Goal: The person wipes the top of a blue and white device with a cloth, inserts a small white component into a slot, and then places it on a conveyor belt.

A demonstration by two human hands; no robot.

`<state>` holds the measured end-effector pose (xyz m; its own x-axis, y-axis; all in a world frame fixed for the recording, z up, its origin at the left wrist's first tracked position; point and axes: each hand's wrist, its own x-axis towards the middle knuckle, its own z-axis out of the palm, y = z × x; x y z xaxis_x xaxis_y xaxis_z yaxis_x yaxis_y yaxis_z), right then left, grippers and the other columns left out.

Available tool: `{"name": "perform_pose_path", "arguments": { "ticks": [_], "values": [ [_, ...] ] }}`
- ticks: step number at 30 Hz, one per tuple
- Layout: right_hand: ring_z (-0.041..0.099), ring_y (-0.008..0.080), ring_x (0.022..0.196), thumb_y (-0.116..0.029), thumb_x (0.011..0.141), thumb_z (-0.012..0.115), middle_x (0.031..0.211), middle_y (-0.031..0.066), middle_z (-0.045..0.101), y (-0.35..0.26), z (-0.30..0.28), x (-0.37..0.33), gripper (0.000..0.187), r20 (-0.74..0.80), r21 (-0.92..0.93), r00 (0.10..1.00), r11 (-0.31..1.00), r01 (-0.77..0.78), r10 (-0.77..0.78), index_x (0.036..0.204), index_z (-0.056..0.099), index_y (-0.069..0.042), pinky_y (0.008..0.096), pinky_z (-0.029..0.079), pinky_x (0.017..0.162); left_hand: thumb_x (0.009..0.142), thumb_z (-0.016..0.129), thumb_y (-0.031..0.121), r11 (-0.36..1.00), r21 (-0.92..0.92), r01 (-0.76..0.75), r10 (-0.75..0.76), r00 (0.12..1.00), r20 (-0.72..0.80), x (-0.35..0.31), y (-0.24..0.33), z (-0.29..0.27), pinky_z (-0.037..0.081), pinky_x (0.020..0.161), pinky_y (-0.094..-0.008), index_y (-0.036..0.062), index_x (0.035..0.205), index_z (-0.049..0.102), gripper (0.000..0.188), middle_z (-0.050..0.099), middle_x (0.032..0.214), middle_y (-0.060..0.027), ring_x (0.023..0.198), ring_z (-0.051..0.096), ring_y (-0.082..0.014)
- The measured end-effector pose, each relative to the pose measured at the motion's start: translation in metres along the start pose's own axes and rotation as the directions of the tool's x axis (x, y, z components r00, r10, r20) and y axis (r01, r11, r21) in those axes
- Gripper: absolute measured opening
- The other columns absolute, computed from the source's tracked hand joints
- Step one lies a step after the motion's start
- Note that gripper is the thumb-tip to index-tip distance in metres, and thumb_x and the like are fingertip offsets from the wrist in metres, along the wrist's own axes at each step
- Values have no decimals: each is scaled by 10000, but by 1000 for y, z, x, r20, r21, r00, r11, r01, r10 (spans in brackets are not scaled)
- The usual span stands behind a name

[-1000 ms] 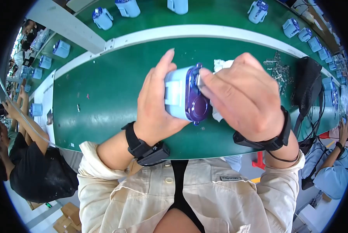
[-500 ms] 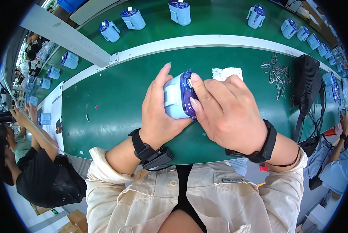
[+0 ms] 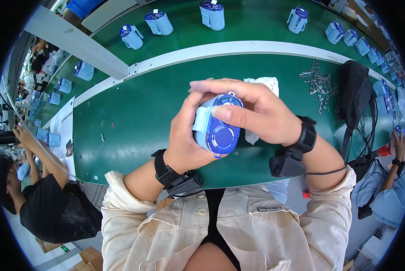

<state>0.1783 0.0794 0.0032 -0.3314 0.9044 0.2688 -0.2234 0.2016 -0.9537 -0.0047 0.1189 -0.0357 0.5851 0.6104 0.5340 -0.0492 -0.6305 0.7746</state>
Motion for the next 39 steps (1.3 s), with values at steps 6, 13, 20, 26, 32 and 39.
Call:
{"name": "perform_pose_path", "arguments": {
  "ticks": [6, 13, 20, 26, 32, 39],
  "values": [
    [555, 181, 1153, -220, 970, 574, 1274, 105, 568, 5, 7, -6, 433, -89, 45, 996, 999, -26, 30, 1331, 512, 11, 310, 445, 981, 616, 871, 143, 997, 79, -18, 19, 1000, -1, 8, 6, -4, 474, 959, -354, 0, 1401, 367, 944, 564, 1269, -178, 1137, 598, -283],
    [521, 220, 1210, -192, 944, 598, 1349, 144, 507, 0, 5, -5, 434, 0, 44, 995, 994, 100, -100, 1314, 523, 22, 346, 403, 1031, 648, 863, 154, 997, 41, -72, 76, 993, -94, 0, -2, 2, 467, 973, -369, -15, 1383, 388, 891, 556, 1278, -185, 1141, 596, -288],
    [461, 303, 1285, -161, 901, 635, 1400, 218, 444, -3, 4, -10, 463, 65, 55, 987, 988, 143, -147, 1296, 524, 54, 396, 354, 1074, 673, 856, 165, 993, 17, -114, 115, 990, -85, 0, 7, -1, 466, 973, -381, -25, 1374, 399, 858, 552, 1279, -199, 1140, 594, -302],
    [439, 301, 1308, -149, 901, 634, 1408, 221, 434, -6, 21, -19, 430, -86, 65, 992, 993, 101, -95, 1271, 539, 51, 399, 355, 1075, 668, 853, 157, 981, 93, -172, 179, 981, -73, 5, 8, -2, 490, 919, -384, -23, 1365, 407, 847, 585, 1204, -203, 1078, 612, -309],
    [445, 302, 1291, -102, 842, 703, 1341, 203, 475, -16, 36, -11, 372, -329, 184, 939, 969, 166, -99, 1180, 591, 7, 397, 376, 1058, 656, 854, 149, 983, -58, -175, 166, 977, -133, 1, -4, 3, 510, 817, -366, -17, 1356, 408, 846, 617, 1073, -168, 953, 627, -284],
    [509, 233, 1032, -55, 755, 768, 1097, 116, 514, -28, 8, -20, 308, -47, -685, 920, 683, 253, -388, 1033, 638, -24, 327, 438, 864, 648, 857, 150, 935, 157, -317, 337, 934, -117, 11, -5, -5, 496, 737, -339, -8, 1364, 398, 865, 607, 998, -139, 859, 608, -256]
  ]
}}
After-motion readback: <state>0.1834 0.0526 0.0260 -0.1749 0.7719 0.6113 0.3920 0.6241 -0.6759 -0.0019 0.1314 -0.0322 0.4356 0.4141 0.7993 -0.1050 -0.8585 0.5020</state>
